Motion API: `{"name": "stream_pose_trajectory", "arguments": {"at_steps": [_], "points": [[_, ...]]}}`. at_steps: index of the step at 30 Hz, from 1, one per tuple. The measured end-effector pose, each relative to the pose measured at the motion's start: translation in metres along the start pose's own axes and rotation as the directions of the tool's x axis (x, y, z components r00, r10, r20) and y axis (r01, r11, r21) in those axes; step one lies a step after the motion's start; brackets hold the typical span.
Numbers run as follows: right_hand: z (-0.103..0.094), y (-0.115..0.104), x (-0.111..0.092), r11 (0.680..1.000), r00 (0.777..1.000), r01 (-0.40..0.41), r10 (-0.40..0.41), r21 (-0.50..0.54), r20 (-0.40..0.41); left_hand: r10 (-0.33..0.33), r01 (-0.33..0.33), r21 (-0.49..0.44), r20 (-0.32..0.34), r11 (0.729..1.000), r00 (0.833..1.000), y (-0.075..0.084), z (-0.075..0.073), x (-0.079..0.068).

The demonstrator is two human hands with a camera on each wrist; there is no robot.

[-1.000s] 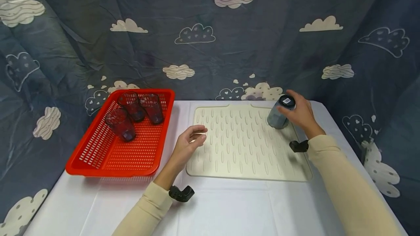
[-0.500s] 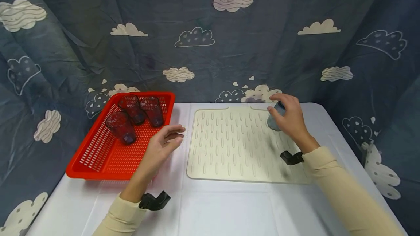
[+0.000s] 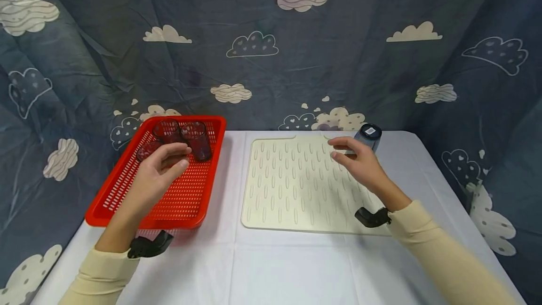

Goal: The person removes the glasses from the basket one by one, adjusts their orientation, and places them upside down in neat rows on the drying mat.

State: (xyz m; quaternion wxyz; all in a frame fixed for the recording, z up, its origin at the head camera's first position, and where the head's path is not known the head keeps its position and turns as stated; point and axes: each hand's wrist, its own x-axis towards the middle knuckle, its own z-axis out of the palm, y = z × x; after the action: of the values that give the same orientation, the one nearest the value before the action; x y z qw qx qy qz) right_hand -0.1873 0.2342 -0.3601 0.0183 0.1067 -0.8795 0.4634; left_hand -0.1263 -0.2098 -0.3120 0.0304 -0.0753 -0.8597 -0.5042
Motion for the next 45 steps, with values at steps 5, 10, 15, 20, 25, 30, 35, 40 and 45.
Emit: {"name": "stream_pose_trajectory", "arguments": {"at_steps": [5,10,15,20,25,30,35,40,45], "points": [[0.013,0.004,-0.003,1.0,0.999,0.011,-0.012,0.024,0.049,-0.002,0.004,0.091,-0.029,0.996,1.0,-0.005,-0.021,0.01],[0.026,0.004,-0.006,0.998,0.995,0.029,-0.034,0.053,0.098,-0.042,0.052,0.174,-0.061,0.983,0.997,-0.016,-0.04,0.022],[0.039,0.003,-0.01,0.997,0.989,0.034,-0.044,0.072,0.141,-0.131,0.142,0.232,-0.063,0.962,0.989,-0.028,-0.058,0.037],[0.049,0.004,-0.017,0.996,0.987,0.024,-0.038,0.091,0.157,-0.198,0.206,0.219,-0.06,0.954,0.978,-0.039,-0.072,0.052],[0.056,0.004,-0.023,0.994,0.981,0.003,-0.024,0.108,0.191,-0.225,0.244,0.272,-0.098,0.931,0.969,-0.052,-0.08,0.062],[0.061,0.002,-0.025,0.993,0.977,0.002,-0.028,0.121,0.212,-0.195,0.224,0.411,-0.113,0.884,0.974,-0.066,-0.077,0.074],[0.065,-0.001,-0.023,0.991,0.976,0.024,-0.051,0.129,0.213,-0.222,0.217,0.529,-0.055,0.821,0.974,-0.077,-0.07,0.085],[0.067,-0.001,-0.021,0.99,0.974,0.018,-0.049,0.139,0.22,-0.279,0.245,0.557,-0.023,0.794,0.96,-0.086,-0.064,0.089],[0.07,0.001,-0.02,0.991,0.972,0.028,-0.056,0.129,0.227,-0.279,0.244,0.553,-0.022,0.797,0.96,-0.093,-0.063,0.089]]}}
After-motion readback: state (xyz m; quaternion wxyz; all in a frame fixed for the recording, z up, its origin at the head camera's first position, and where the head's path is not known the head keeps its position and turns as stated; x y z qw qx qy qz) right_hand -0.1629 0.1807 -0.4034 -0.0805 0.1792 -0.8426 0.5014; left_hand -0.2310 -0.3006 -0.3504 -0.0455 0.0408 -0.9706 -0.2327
